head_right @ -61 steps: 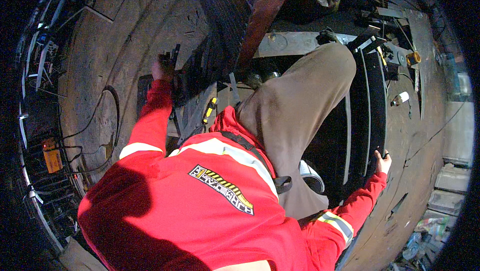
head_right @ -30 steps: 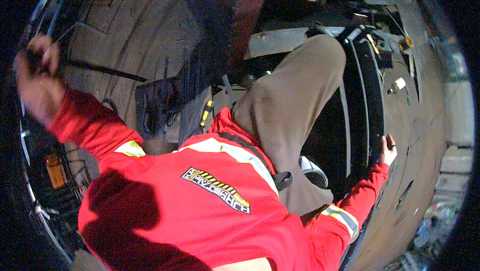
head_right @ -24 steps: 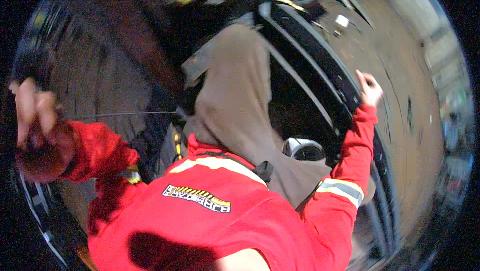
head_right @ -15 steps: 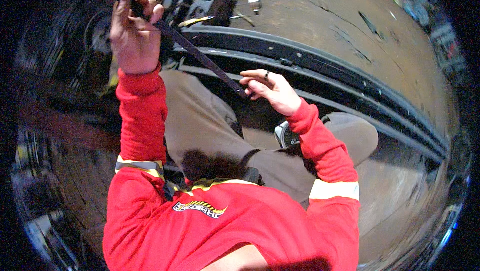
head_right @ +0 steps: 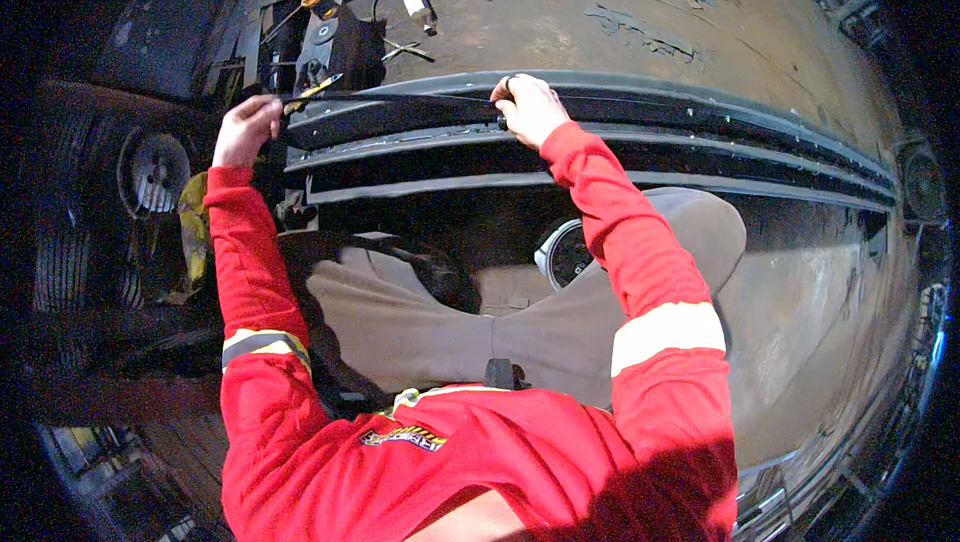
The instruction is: The person sits on the floor of a workshop and assembles a long metal frame. They align a black rubber seal into the frame's groove and use a screwdriver to tighten screws along the length of the frame, securing the seal in place.
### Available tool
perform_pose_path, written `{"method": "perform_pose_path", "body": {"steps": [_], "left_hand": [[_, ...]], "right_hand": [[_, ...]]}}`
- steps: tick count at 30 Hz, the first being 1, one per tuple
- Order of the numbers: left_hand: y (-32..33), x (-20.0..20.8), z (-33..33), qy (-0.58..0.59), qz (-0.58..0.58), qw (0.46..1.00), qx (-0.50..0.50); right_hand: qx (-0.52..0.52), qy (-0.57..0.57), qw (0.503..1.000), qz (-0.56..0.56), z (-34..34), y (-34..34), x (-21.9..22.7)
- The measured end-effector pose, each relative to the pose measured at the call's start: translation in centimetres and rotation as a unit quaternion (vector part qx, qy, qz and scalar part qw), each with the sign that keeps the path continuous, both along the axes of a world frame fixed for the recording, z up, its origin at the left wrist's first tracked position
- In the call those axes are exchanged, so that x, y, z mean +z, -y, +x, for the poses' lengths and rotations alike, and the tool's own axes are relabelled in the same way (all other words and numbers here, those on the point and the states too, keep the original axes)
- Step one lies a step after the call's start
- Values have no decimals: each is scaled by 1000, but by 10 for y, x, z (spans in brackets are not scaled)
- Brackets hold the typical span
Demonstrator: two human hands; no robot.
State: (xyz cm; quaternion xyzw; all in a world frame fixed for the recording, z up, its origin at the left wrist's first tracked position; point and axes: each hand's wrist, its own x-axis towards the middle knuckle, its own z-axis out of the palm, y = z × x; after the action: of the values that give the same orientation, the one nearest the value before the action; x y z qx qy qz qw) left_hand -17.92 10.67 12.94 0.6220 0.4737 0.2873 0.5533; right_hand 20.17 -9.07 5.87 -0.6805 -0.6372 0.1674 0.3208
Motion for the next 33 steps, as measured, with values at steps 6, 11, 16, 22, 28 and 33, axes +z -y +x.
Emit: {"method": "perform_pose_path", "body": {"steps": [6, 11, 16, 22, 28, 33], "left_hand": [[-2, -59, -43, -373, 214, 898, -91], [-6, -68, -34, -446, 218, 862, -102], [-12, -87, -35, -443, 214, 866, -87], [-15, -96, -28, -422, 237, 872, -70], [-16, -100, -21, -440, 224, 868, -46], [-16, -104, -21, -436, 218, 872, -45]], "right_hand": [[-13, -7, 1000, 9, -18, -36, -43], [-24, -7, 999, 48, -26, -41, -60], [-37, 29, 997, 62, -32, -43, -60], [-88, 68, 993, 43, -35, -36, -60], [-102, 89, 989, 64, -36, -34, -62], [-108, 90, 989, 51, -35, -34, -64]]}}
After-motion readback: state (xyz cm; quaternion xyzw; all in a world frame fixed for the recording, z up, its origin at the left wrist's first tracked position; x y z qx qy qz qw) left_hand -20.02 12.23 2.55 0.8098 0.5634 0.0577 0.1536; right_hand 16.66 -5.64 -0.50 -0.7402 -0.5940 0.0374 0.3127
